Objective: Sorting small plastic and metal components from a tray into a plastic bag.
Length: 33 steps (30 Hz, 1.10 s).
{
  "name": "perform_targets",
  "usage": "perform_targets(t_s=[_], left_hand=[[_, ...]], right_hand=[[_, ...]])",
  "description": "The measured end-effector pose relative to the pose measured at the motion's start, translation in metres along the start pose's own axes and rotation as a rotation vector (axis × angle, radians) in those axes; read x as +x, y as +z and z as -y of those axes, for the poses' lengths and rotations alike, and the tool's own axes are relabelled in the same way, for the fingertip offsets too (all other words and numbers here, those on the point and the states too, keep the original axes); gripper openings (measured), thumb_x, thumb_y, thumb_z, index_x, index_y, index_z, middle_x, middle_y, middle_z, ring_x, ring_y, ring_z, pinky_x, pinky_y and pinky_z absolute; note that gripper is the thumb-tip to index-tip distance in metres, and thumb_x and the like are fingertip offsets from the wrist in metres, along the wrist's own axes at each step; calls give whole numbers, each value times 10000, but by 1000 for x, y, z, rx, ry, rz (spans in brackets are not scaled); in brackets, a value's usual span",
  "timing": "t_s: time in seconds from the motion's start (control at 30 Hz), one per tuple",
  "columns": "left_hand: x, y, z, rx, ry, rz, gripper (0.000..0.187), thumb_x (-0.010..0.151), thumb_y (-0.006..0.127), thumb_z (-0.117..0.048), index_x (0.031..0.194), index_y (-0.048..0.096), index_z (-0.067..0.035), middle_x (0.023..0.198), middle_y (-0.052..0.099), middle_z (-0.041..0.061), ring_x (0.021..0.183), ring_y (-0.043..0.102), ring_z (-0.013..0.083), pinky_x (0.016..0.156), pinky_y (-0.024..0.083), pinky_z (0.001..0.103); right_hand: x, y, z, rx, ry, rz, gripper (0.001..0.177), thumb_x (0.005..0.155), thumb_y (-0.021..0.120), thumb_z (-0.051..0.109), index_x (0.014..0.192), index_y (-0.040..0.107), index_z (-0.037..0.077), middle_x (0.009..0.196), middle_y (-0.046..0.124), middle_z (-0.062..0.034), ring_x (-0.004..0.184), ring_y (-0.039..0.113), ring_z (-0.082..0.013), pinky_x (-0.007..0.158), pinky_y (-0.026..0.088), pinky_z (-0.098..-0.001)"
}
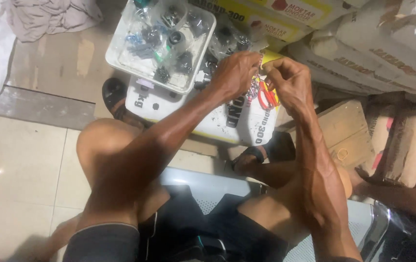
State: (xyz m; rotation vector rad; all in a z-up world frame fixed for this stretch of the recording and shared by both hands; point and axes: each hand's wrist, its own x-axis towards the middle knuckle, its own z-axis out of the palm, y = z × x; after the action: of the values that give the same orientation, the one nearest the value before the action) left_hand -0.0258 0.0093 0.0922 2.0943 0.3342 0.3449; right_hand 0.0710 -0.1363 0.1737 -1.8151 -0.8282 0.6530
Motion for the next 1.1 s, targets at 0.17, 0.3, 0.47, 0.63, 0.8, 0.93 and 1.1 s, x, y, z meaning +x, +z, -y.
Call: perform_targets(t_s=[0.17, 0.3, 0.47, 0.63, 0.8, 0.93, 1.1], left_hand=[[-1, 1, 11, -27, -28, -217, 72, 896, 666, -128, 915, 624, -73, 845, 613, 191, 889, 685, 459, 777, 554, 562], [1, 31, 46, -118, -136, -222, 124, 859, 670, -131, 755, 631, -76, 708, 627, 157, 756, 707, 402, 702, 556, 506], [-10, 25, 44, -18, -196, -167, 117, 902, 604, -97, 837, 681, -37, 771, 682, 191, 804, 727, 397, 736, 581, 482], [-15, 29, 47, 154, -395, -157, 142, 903, 594, -56, 887, 706, 31, 823, 725, 245, 846, 763, 401, 687, 626, 466], [-6, 13, 34, 121, -403, -110, 255, 939, 584, -50, 1128, 676, 94, 972, 725, 278, 950, 751, 442, 744, 646, 491], [3, 7, 34, 43, -434, -172, 281, 940, 615, -97, 1109, 685, 116, 973, 731, 311, 957, 750, 465, 715, 640, 493], [12, -9, 13, 35, -654, -113, 90, 985, 675, -167, 1021, 700, -88, 798, 744, 51, 731, 764, 232, 579, 654, 349]], right_hand=[[12, 13, -22, -39, -10, 5, 109, 930, 742, -23, 1039, 743, -26, 786, 695, -139, 676, 682, -138, 638, 572, -269], [12, 20, -15, 10, -10, 52, 147, 929, 777, -53, 1054, 700, -66, 829, 703, -198, 677, 705, -220, 673, 606, -328], [11, 24, -34, -71, 38, 97, 104, 909, 760, -78, 988, 711, -32, 822, 710, -179, 697, 720, -225, 697, 603, -348], [16, 27, -95, -560, 164, 67, 177, 874, 778, -5, 1026, 745, 79, 914, 752, -182, 938, 737, -399, 831, 571, -493], [17, 37, -146, -865, 51, 121, 181, 881, 690, -54, 976, 786, 67, 874, 742, -228, 883, 744, -458, 807, 602, -567], [17, 53, -125, -879, 192, 105, 319, 1010, 441, 75, 1071, 697, -107, 984, 689, -362, 978, 681, -573, 894, 548, -674], [33, 64, -124, -753, -158, 158, 184, 987, 658, -85, 838, 718, 4, 743, 702, -131, 498, 637, -195, 430, 533, -315]])
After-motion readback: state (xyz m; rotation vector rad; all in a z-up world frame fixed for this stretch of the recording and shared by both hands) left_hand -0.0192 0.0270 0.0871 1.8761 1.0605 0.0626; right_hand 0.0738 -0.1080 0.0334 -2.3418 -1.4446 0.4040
